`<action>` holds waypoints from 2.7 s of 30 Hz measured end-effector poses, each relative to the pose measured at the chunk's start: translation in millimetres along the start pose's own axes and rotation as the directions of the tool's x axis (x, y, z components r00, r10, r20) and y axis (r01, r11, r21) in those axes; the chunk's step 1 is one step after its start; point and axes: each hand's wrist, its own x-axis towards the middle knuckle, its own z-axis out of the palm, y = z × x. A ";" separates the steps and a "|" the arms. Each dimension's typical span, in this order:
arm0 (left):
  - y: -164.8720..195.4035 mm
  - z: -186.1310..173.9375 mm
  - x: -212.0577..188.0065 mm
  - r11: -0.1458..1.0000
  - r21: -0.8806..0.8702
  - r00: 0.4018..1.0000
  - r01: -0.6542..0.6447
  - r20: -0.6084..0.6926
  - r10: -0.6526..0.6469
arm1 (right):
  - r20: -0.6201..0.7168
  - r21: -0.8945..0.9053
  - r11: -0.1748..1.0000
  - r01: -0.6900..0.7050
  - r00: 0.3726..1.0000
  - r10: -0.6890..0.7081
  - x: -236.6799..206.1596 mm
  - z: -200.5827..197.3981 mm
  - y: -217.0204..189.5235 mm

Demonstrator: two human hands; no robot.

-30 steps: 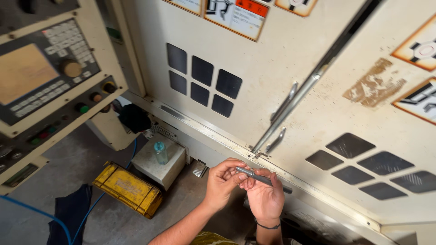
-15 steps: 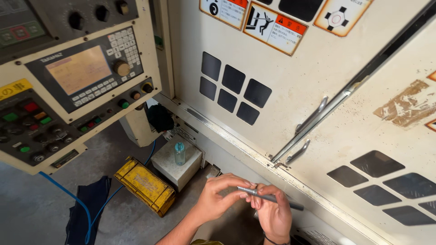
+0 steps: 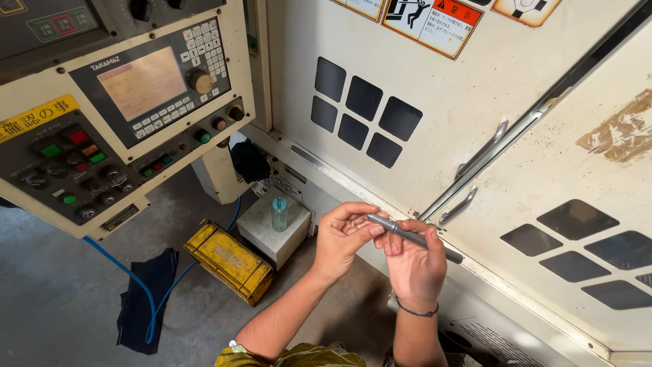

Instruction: The person inspects cylindrical metal rods by hand, then opens a machine door to place one rod inside the chuck. After closing the door, the person picks up another rod from a box and continues to inspect it by hand.

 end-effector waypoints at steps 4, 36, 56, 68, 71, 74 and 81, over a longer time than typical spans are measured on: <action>-4.9 5.3 -26.5 0.994 0.103 0.994 -0.045 -0.091 0.054 | -0.020 -0.060 0.997 0.044 0.999 -0.045 -18.7 8.0 10.9; 5.2 10.5 -81.3 0.994 0.110 0.999 -0.020 0.029 0.017 | -0.047 -0.238 0.944 0.228 0.968 -0.246 -86.5 7.4 25.3; 4.1 6.5 -83.5 0.998 0.053 0.999 0.033 -0.018 -0.032 | -0.050 -0.187 0.962 0.198 0.976 -0.210 -90.8 -0.8 35.2; 9.0 14.6 -113.4 0.999 0.012 0.970 -0.030 -0.241 0.032 | -0.057 -0.167 0.977 0.136 0.987 -0.147 -104.7 1.4 63.8; 9.5 11.6 -116.8 0.999 -0.031 0.976 -0.022 -0.216 0.015 | -0.059 -0.152 0.982 0.111 0.991 -0.121 -111.3 -1.4 59.4; 10.8 13.0 -116.2 0.997 -0.068 0.982 -0.021 -0.190 0.008 | -0.017 -0.178 0.977 0.118 0.992 -0.123 -114.5 0.2 53.4; 9.6 27.8 -117.6 0.999 -0.001 0.997 0.047 -0.066 -0.047 | -0.011 -0.194 0.964 0.180 0.983 -0.185 -119.2 17.0 31.3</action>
